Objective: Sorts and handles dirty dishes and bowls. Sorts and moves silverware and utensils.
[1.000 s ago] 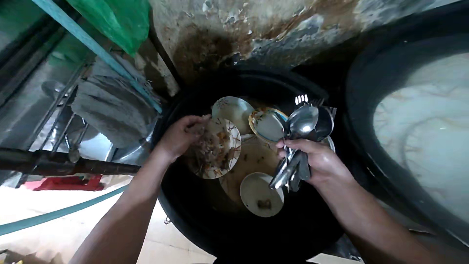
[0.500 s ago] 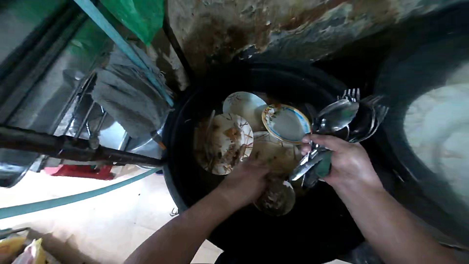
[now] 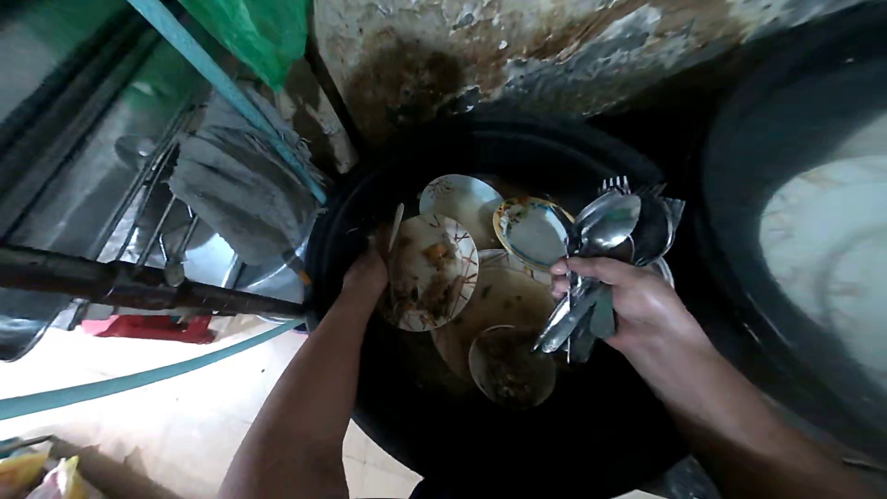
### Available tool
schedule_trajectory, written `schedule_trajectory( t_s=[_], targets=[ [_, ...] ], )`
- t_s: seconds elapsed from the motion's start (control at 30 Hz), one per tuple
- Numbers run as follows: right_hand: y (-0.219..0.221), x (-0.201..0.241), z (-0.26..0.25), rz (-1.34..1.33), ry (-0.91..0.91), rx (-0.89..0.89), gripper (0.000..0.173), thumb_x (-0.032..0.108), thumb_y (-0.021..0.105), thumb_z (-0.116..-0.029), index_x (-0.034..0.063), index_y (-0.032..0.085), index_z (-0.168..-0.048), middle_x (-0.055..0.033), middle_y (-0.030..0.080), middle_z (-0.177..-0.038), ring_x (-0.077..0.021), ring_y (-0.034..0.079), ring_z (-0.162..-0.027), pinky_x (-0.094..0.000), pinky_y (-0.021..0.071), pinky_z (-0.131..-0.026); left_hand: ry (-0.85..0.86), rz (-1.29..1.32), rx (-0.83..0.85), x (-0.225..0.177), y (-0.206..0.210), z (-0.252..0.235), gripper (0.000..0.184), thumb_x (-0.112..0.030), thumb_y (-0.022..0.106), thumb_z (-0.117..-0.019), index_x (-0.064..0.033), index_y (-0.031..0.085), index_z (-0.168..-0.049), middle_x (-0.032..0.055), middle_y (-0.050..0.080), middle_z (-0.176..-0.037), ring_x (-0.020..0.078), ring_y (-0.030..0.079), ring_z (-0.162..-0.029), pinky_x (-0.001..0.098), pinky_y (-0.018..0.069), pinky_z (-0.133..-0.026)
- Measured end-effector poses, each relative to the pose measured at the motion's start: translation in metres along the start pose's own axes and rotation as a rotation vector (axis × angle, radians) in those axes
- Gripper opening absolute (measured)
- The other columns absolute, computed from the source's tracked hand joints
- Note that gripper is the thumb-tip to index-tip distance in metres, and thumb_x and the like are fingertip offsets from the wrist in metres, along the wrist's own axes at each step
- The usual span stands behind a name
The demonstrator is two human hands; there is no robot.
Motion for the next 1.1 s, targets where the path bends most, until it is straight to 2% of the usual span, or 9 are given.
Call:
schedule_trajectory(
  t_s=[0.07, 0.27, 0.33, 0.43, 0.57, 0.7, 0.83, 0.97, 1.1],
  targets=[
    [0.0, 0.0, 0.0, -0.012, 0.02, -0.004, 0.013, 0.001, 0.05, -0.096, 0.0049, 0.063, -0.094, -0.0084, 0.07, -0.078, -0.0139, 0.064, -0.056, -0.0266, 0.0561, -0.052, 0.007, 0.027, 0.001, -0.008, -0.003, 0.006, 0.065, -0.022, 0.059, -0.102, -0.0072, 0.031, -0.158, 0.023, 0.055, -0.143, 0.043, 0.06, -0.124, 0.0615, 0.0517, -0.098],
    [0.001, -0.002, 0.001, -0.042, 0.055, -0.021, 0.015, -0.001, 0.049, -0.0965, 0.0038, 0.063, -0.093, -0.0092, 0.072, -0.077, -0.0139, 0.065, -0.055, -0.0263, 0.0571, -0.051, 0.073, 0.022, 0.027, -0.012, -0.004, 0.011, 0.057, -0.016, 0.062, -0.0991, -0.0049, 0.043, -0.152, 0.0228, 0.058, -0.14, 0.0413, 0.06, -0.125, 0.0595, 0.0504, -0.101],
    [0.002, -0.001, 0.001, -0.054, 0.063, -0.002, 0.014, 0.0, 0.049, -0.0958, 0.0031, 0.063, -0.093, -0.0104, 0.072, -0.077, -0.0154, 0.067, -0.057, -0.0278, 0.0587, -0.053, 0.08, 0.031, -0.108, -0.008, -0.025, 0.014, 0.039, -0.017, 0.063, -0.0978, -0.0086, 0.059, -0.136, 0.0198, 0.064, -0.132, 0.0405, 0.065, -0.118, 0.0623, 0.0532, -0.095],
    [0.003, -0.002, 0.001, -0.073, 0.086, 0.088, 0.02, 0.005, 0.049, -0.0963, 0.003, 0.067, -0.091, -0.0102, 0.073, -0.078, -0.0163, 0.07, -0.064, -0.0296, 0.0619, -0.061, 0.188, 0.09, -0.347, -0.01, -0.079, 0.035, 0.026, -0.02, 0.056, -0.104, -0.0084, 0.066, -0.125, 0.0186, 0.06, -0.136, 0.0403, 0.064, -0.117, 0.0627, 0.053, -0.095],
    [0.003, 0.001, 0.0, -0.156, 0.041, 0.167, 0.016, 0.009, 0.053, -0.093, 0.007, 0.066, -0.102, -0.0077, 0.072, -0.081, -0.0162, 0.071, -0.069, -0.0324, 0.0627, -0.066, 0.54, -0.123, -0.61, -0.05, -0.124, 0.089, 0.023, -0.009, 0.054, -0.1034, -0.0027, 0.071, -0.117, 0.0211, 0.064, -0.12, 0.0388, 0.065, -0.112, 0.0536, 0.0565, -0.09],
    [0.004, 0.004, -0.003, -0.117, -0.049, 0.222, 0.021, 0.01, 0.051, -0.0948, 0.0046, 0.071, -0.093, -0.0098, 0.074, -0.085, -0.0161, 0.072, -0.076, -0.0301, 0.0621, -0.072, 1.057, -0.288, -0.525, -0.116, -0.109, 0.152, 0.014, -0.006, 0.066, -0.0948, -0.0048, 0.076, -0.105, 0.0156, 0.067, -0.121, 0.0353, 0.061, -0.119, 0.0519, 0.0523, -0.099],
    [0.009, 0.008, 0.008, 0.008, -0.117, 0.138, 0.019, 0.003, 0.053, -0.0923, 0.0126, 0.069, -0.097, -0.001, 0.074, -0.084, -0.0069, 0.071, -0.075, -0.0239, 0.0612, -0.068, 1.419, -0.344, -0.382, -0.176, -0.101, 0.189, 0.017, -0.007, 0.059, -0.1001, -0.0038, 0.075, -0.099, 0.0122, 0.066, -0.122, 0.0301, 0.061, -0.119, 0.0428, 0.0535, -0.095],
    [0.015, 0.004, 0.004, 0.005, -0.049, 0.338, 0.021, 0.012, 0.062, -0.0868, 0.0108, 0.068, -0.107, -0.0098, 0.075, -0.097, -0.019, 0.074, -0.077, -0.0338, 0.0643, -0.069, 1.374, -0.174, -0.26, -0.194, -0.121, 0.168, 0.019, -0.007, 0.06, -0.1002, -0.0025, 0.07, -0.115, 0.0143, 0.065, -0.121, 0.0286, 0.063, -0.115, 0.0429, 0.0543, -0.095],
    [0.01, -0.001, -0.001, -0.093, 0.014, 0.345, 0.019, 0.01, 0.066, -0.0847, 0.0082, 0.07, -0.103, -0.0105, 0.074, -0.096, -0.0144, 0.07, -0.071, -0.0279, 0.0612, -0.064, 1.009, 0.169, -0.017, -0.146, -0.127, 0.107, 0.035, -0.022, 0.067, -0.1, 0.0021, 0.061, -0.125, 0.0203, 0.066, -0.114, 0.0293, 0.065, -0.103, 0.0475, 0.054, -0.092]
  ],
)
Point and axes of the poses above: each hand's wrist, its own z-axis away from the middle knuckle, its own y-axis out of the palm, x = y × z, the point moved 6 cm from there along -z, towards the middle knuckle
